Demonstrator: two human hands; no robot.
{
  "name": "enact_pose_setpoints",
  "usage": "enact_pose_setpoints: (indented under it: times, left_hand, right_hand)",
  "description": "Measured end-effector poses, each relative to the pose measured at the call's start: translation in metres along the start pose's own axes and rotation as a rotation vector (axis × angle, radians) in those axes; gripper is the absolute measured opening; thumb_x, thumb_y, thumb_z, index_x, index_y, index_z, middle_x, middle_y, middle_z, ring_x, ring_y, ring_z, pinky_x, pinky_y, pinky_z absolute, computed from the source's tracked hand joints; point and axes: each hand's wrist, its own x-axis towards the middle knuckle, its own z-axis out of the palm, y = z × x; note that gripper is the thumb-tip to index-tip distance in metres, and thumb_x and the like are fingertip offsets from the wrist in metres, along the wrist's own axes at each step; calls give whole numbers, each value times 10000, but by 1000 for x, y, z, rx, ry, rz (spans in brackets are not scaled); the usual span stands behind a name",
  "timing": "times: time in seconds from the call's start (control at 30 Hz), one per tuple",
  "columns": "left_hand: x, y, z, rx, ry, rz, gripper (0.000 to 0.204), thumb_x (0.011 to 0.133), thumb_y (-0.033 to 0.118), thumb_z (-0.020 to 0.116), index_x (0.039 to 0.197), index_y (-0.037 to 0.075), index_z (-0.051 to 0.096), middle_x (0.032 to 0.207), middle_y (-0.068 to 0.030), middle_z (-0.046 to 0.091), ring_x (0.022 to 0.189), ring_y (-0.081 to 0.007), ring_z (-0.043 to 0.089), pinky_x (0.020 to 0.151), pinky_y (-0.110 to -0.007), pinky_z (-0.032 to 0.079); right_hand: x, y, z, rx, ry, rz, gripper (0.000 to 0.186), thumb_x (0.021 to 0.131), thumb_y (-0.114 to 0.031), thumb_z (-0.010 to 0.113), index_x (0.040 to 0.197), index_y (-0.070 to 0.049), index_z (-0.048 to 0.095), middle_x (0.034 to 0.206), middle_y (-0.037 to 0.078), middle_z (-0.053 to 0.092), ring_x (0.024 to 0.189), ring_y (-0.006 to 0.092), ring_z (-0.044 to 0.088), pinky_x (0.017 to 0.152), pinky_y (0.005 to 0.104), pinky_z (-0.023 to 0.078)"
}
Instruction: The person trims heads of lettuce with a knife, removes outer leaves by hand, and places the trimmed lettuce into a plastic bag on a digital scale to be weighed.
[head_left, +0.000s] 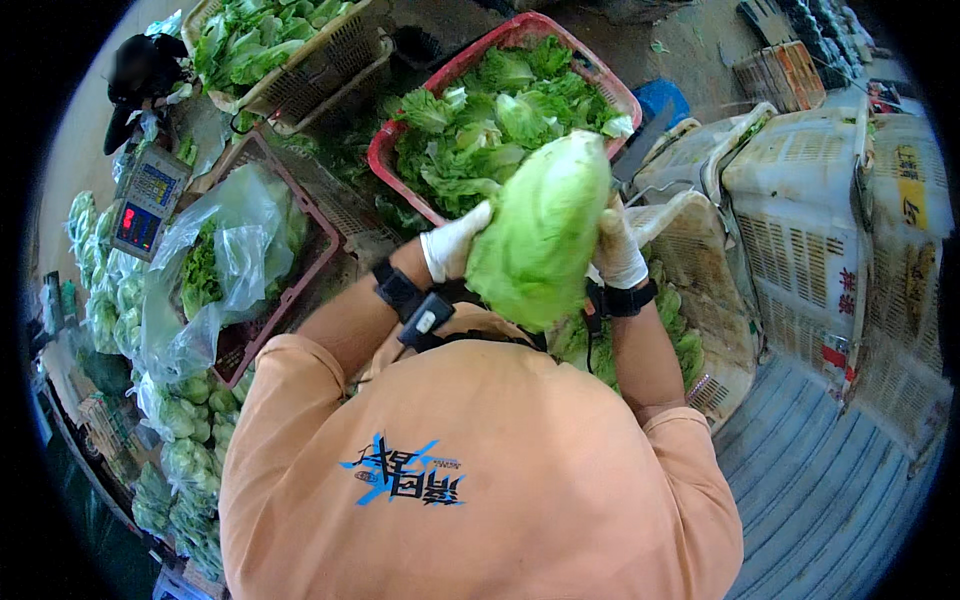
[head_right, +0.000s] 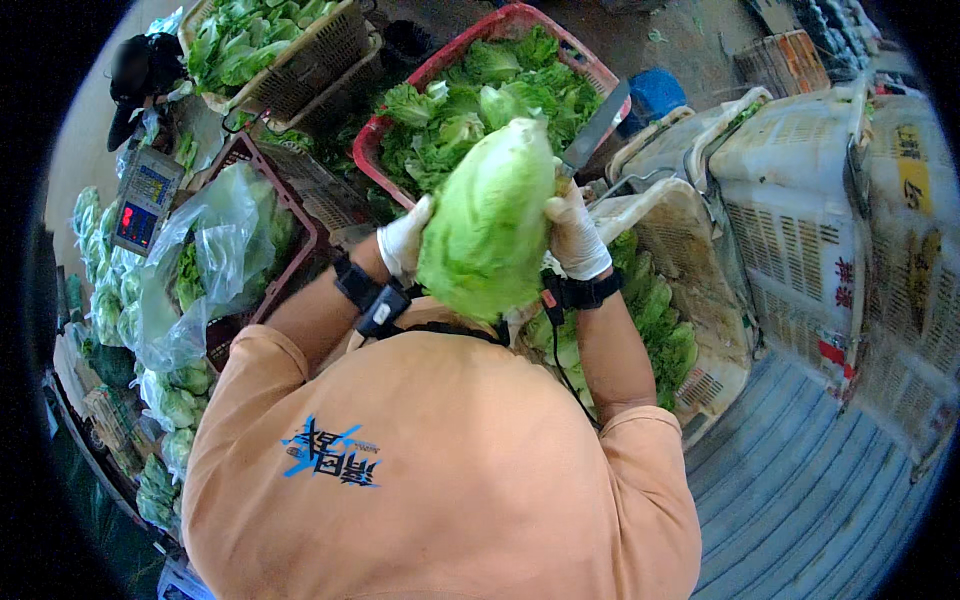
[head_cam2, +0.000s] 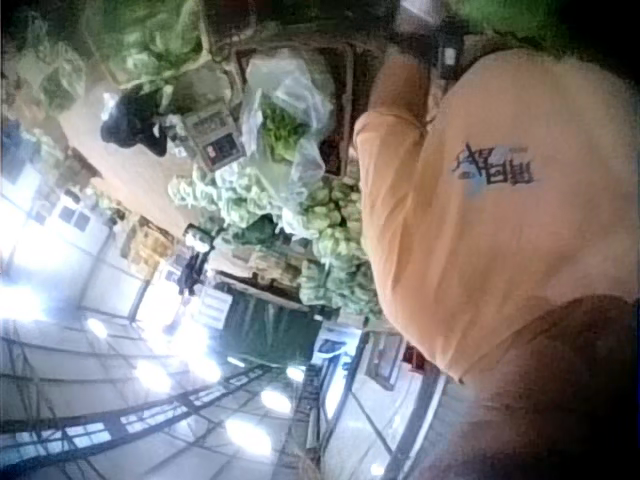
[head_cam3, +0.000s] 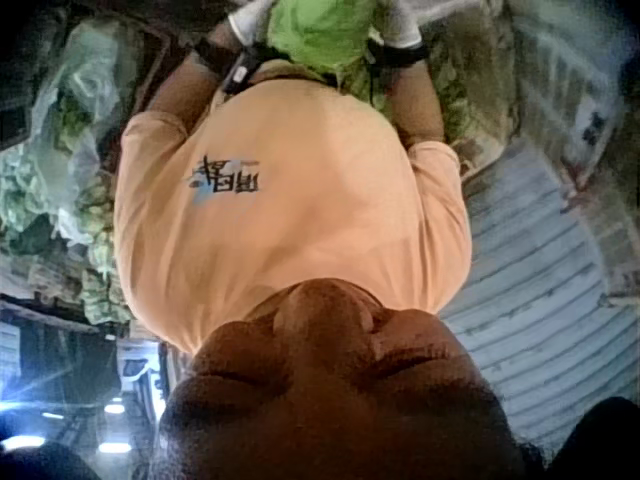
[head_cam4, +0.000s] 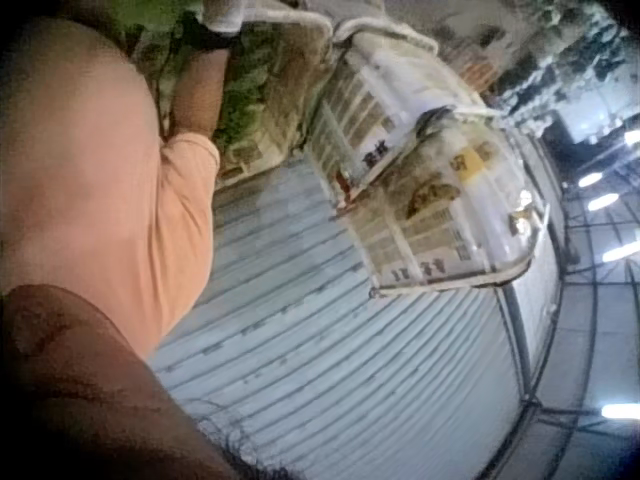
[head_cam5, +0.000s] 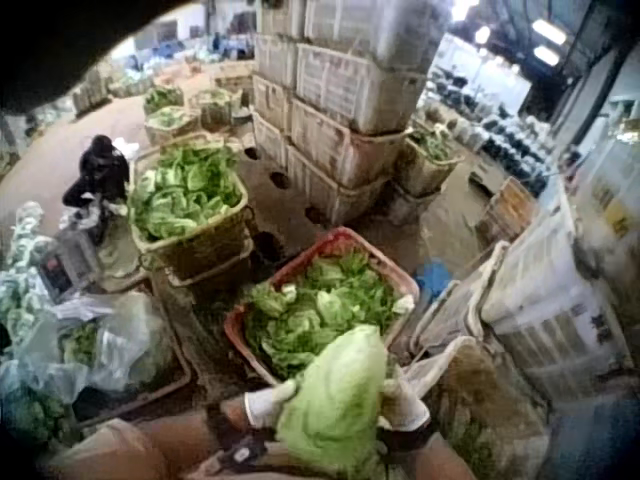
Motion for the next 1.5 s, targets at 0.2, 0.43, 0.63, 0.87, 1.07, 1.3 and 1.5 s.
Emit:
enact_pose_setpoints:
  times: [0.2, 0.43, 0.63, 0.87, 1.07, 1.3, 1.5]
  left_hand:
    - [-27, 22, 9, 126, 36, 21, 813, 760, 388, 698, 1395, 46, 323, 1337, -129, 477, 1182, -252, 509, 1020, -394, 389]
    - [-49, 32, 19, 181, 147, 16, 810, 767, 405, 684, 1389, 26, 329, 1317, -128, 491, 1163, -228, 521, 1011, -375, 398]
    - [-59, -2, -9, -216, 181, -82, 680, 875, 500, 539, 1359, 44, 395, 1333, -137, 484, 1182, -257, 512, 1042, -409, 372]
    - [-61, -12, -20, -231, 123, -53, 628, 896, 531, 478, 1305, 55, 452, 1306, -157, 500, 1162, -252, 528, 1011, -418, 410]
    - [-66, -14, -15, 72, 181, -6, 756, 845, 568, 543, 1393, 82, 360, 1363, -106, 461, 1214, -216, 481, 1051, -378, 357]
    - [-62, -11, -19, -200, 140, 55, 798, 779, 443, 685, 1401, 77, 344, 1349, -105, 476, 1218, -223, 478, 1053, -375, 348]
    - [-54, 10, 9, 99, 125, 295, 863, 756, 317, 721, 1437, 81, 246, 1385, -78, 418, 1247, -208, 434, 1047, -360, 347]
  right_hand:
    - [23, -37, 27, -345, -6, -126, 433, 699, -291, 800, 952, -123, 492, 1254, 114, 532, 1147, 219, 509, 993, 348, 383]
    - [41, -73, 66, -1101, -313, 119, 246, 794, -86, 699, 1006, -21, 593, 866, -7, 579, 764, 71, 519, 690, 243, 450]
    - [35, -53, 81, -942, -387, 21, 246, 789, -119, 700, 1008, -46, 612, 768, 16, 559, 719, 105, 530, 678, 261, 451]
    - [32, -45, 76, -1429, -639, -213, 247, 764, -183, 711, 935, -47, 596, 752, 106, 561, 704, 241, 576, 638, 344, 453]
    - [37, -47, 92, -903, -250, 86, 92, 854, -85, 620, 895, -25, 564, 740, -22, 525, 664, 90, 520, 578, 235, 426]
    - [92, 7, 58, -305, 325, -65, 87, 852, -38, 596, 884, -67, 521, 759, 24, 562, 630, 121, 560, 571, 260, 489]
    - [110, 16, 0, -305, 577, 33, 215, 892, -188, 607, 1003, -24, 523, 869, 46, 591, 725, 158, 585, 621, 261, 521]
